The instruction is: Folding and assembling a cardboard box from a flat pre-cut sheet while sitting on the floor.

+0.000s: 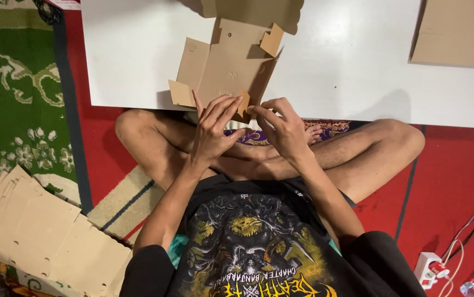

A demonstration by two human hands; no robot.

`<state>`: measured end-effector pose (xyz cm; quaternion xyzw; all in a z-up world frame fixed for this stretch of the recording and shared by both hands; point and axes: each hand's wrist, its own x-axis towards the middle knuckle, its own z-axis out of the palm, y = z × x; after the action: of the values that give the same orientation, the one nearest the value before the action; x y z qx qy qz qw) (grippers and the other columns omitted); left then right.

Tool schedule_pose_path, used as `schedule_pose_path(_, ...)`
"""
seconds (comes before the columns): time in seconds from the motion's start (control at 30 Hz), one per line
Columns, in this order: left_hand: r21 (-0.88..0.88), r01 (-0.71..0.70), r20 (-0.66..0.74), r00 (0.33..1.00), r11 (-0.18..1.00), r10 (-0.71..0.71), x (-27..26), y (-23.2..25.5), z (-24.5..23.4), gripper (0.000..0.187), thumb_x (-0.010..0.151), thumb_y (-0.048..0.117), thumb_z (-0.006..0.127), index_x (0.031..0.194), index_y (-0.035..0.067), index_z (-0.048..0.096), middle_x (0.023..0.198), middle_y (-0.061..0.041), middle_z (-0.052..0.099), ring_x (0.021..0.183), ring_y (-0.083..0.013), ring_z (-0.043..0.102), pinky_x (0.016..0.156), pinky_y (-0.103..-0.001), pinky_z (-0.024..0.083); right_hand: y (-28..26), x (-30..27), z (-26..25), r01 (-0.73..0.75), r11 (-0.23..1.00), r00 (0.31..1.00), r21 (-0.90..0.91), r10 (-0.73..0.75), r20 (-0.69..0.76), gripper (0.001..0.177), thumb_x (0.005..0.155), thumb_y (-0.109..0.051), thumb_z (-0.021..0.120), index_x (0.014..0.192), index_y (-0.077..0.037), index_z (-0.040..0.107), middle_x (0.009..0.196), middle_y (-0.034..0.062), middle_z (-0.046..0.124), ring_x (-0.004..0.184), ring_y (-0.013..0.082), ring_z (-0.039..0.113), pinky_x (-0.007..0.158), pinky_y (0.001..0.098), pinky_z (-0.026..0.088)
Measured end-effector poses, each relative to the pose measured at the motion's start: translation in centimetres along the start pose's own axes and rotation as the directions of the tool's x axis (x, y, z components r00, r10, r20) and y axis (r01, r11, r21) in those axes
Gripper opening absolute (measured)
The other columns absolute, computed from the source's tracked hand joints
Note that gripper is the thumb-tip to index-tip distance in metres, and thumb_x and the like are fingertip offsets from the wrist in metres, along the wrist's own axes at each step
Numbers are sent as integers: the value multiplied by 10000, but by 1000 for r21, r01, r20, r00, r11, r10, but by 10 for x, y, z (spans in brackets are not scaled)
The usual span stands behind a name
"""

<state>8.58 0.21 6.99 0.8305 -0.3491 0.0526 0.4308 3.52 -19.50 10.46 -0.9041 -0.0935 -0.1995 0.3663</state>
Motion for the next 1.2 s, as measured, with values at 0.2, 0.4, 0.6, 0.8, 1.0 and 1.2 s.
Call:
schedule_pose_path(0.2, 89, 18, -79, 997, 996, -11, 3, 5, 5, 849, 674, 18, 880, 1461, 134, 585, 1384, -113, 613, 1342, -346, 525, 1146, -760, -58, 15, -5, 19, 121, 993, 988, 1, -121, -96, 209, 921, 4, 748, 1088, -112, 797, 1074, 93, 696, 917, 264, 670, 751, 349, 585)
schedule_pose_path(0.4, 45, -52, -240, 969, 998, 62, -2, -12, 14, 671, 775, 343, 925, 1345, 92, 677, 1237, -76, 711, 1213, -310, 643, 1200, -683, 12, 6, 10, 15, 184, 982, 970, -44, -189, -152, 147, 955, -11, 724, 1062, -85, 790, 1043, 105, 715, 838, 269, 664, 716, 357, 568)
schedule_pose_path(0.6, 49, -74, -236, 968, 996, 83, 0, -16, 12, 673, 765, 359, 914, 1334, 85, 682, 1225, -62, 729, 1196, -301, 656, 1190, -717, 41, 4, 9, 17, 184, 980, 976, -70, -191, -101, 130, 931, -10, 742, 1036, -77, 778, 1046, 105, 717, 845, 279, 671, 707, 357, 569)
schedule_pose_path(0.8, 15, -85, -268, 959, 996, 86, 2, -14, 11, 586, 852, 364, 845, 1336, 74, 690, 1222, -74, 732, 1194, -311, 658, 1182, -715, 42, 2, 13, 17, 164, 983, 983, -83, -169, -67, 97, 974, -50, 716, 1044, -79, 777, 1051, 110, 707, 878, 281, 662, 706, 353, 569)
schedule_pose_path(1.0, 27, -99, -264, 959, 995, 102, -3, -23, 16, 615, 814, 336, 880, 1328, 62, 682, 1221, -82, 736, 1184, -314, 664, 1172, -737, 34, 5, 12, 18, 163, 978, 987, -128, -161, 21, 125, 999, -87, 674, 1069, -107, 776, 1044, 83, 686, 924, 257, 667, 685, 324, 587)
schedule_pose_path(1.2, 89, -109, -219, 967, 990, 126, -2, -26, 12, 613, 844, 381, 849, 1339, 64, 673, 1234, -76, 738, 1200, -287, 666, 1172, -755, 38, 7, 14, 22, 191, 976, 981, -104, -192, 7, 112, 1009, -97, 669, 1038, -93, 777, 1038, 98, 687, 894, 265, 657, 719, 363, 568)
